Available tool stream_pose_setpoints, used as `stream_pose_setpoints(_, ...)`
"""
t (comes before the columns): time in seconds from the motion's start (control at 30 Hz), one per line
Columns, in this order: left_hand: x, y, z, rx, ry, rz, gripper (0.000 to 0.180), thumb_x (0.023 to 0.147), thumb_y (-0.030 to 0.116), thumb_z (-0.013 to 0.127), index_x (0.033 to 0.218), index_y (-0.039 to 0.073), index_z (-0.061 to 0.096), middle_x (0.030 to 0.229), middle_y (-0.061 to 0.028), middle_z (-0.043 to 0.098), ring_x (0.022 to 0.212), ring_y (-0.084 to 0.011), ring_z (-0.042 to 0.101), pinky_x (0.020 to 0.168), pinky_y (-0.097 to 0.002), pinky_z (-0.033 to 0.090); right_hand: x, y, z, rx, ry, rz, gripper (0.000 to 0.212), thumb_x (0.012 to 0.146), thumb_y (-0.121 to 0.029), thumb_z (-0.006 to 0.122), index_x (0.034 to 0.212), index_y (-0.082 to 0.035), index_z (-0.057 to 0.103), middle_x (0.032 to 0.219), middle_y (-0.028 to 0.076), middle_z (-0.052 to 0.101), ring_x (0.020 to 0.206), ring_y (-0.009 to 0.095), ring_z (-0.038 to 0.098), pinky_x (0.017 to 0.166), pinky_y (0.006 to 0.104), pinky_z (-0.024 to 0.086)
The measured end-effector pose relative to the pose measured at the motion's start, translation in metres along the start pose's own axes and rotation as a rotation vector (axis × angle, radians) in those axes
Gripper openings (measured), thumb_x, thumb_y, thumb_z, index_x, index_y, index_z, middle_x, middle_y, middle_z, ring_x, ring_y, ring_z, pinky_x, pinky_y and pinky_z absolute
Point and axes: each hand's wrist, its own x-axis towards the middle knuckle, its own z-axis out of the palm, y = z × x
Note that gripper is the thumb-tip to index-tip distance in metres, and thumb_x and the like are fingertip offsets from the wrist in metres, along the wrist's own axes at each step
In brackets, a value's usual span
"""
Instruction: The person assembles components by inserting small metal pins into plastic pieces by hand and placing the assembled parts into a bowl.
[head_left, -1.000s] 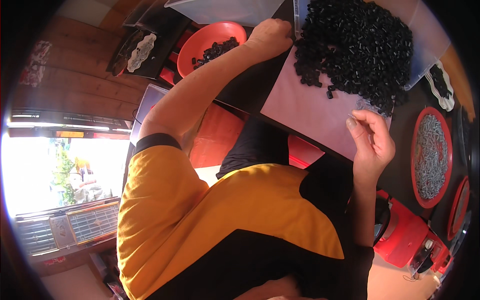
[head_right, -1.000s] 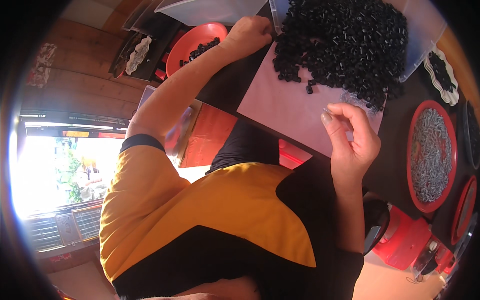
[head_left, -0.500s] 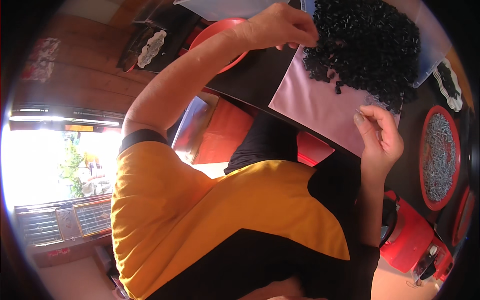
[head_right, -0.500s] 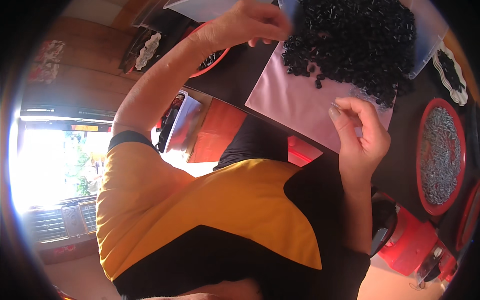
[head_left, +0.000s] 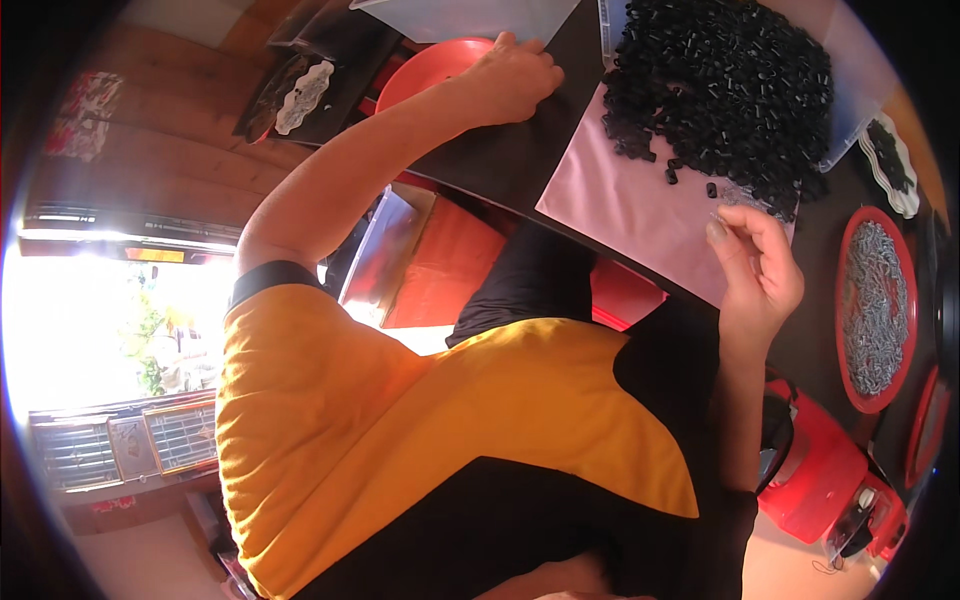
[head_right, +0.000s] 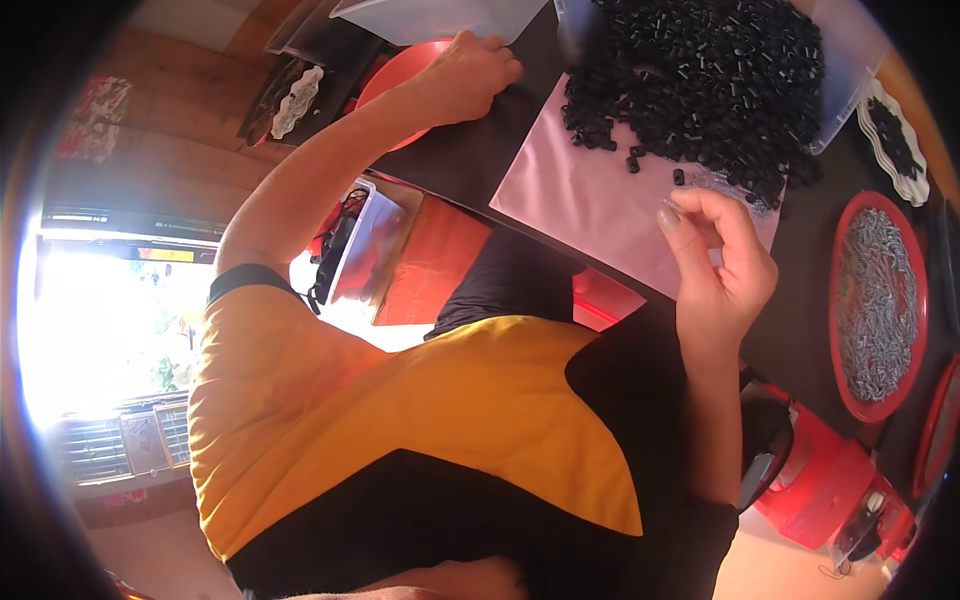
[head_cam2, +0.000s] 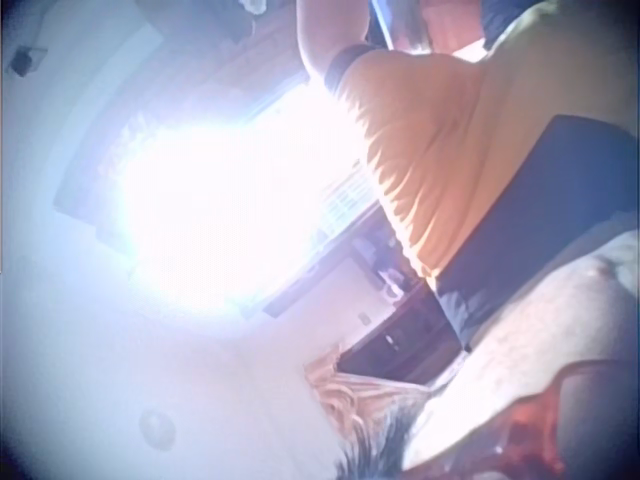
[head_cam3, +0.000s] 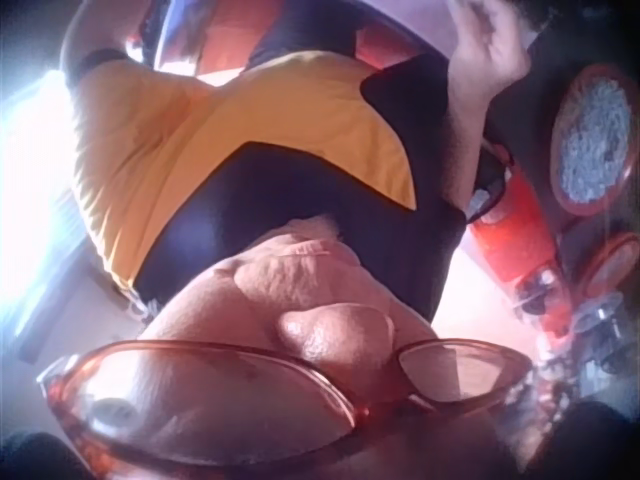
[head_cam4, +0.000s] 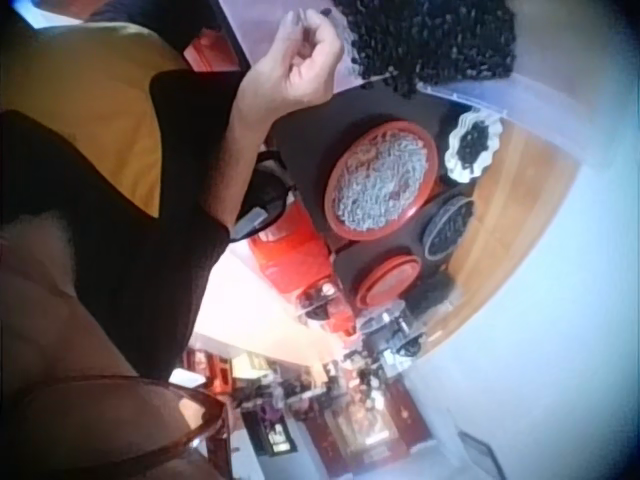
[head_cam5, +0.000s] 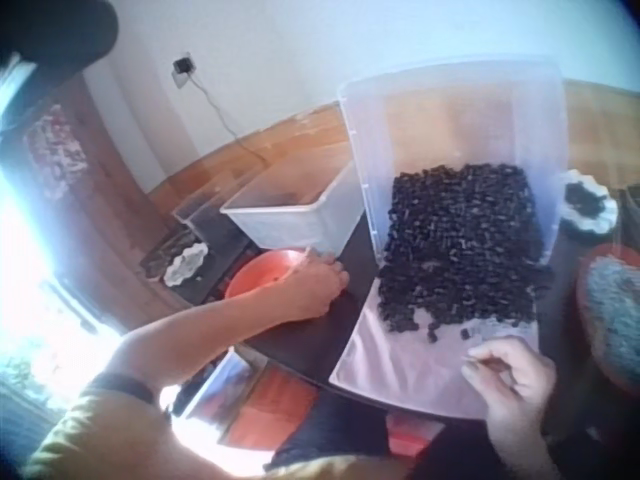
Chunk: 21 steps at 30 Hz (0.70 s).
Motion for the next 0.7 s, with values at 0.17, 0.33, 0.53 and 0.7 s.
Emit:
stream_pose_setpoints(0.17,0.0,-0.003,0.005,-0.069,0.06,0.039,0.019,0.074,0.01,0.065,0.093,0.007,0.066,0.092,-0.0042,0.065,0.101,-0.025,0.058,0.08,-0.042,0.045,0.0,0.003,0.001,0.008,0.023,-0.015,0.016,0.086,0.005,0.069,0.102,0.004,0.067,0.091,0.004,0.066,0.083,0.01,0.061,0.077,0.0222,0.049)
stream_pose_setpoints(0.33,-0.002,0.001,0.012,-0.272,0.257,0.083,0.015,0.072,0.004,0.064,0.087,0.005,0.061,0.089,-0.0067,0.059,0.098,-0.028,0.056,0.083,-0.0412,0.047,0.001,0.004,0.003,0.016,0.033,-0.011,0.015,0.086,0.004,0.069,0.101,0.004,0.067,0.091,0.004,0.066,0.081,0.01,0.061,0.076,0.0221,0.049)
stream_pose_setpoints(0.53,0.001,0.012,0.016,-0.481,0.414,0.055,0.013,0.072,0.003,0.063,0.085,0.004,0.06,0.087,-0.0085,0.059,0.089,-0.0276,0.058,0.072,-0.0378,0.052,0.001,0.003,0.002,0.017,0.043,-0.003,0.015,0.084,0.006,0.07,0.098,0.004,0.067,0.089,0.004,0.068,0.084,0.01,0.063,0.079,0.0232,0.051)
stream_pose_setpoints(0.7,-0.012,0.044,-0.025,-1.282,0.292,-0.265,0.012,0.076,0.006,0.067,0.086,0.002,0.064,0.075,-0.0037,0.062,0.07,-0.0119,0.06,0.062,-0.0285,0.049,0.0,0.008,0.003,0.053,0.068,0.009,0.014,0.084,0.006,0.07,0.098,0.004,0.067,0.089,0.004,0.068,0.083,0.01,0.063,0.078,0.0228,0.05)
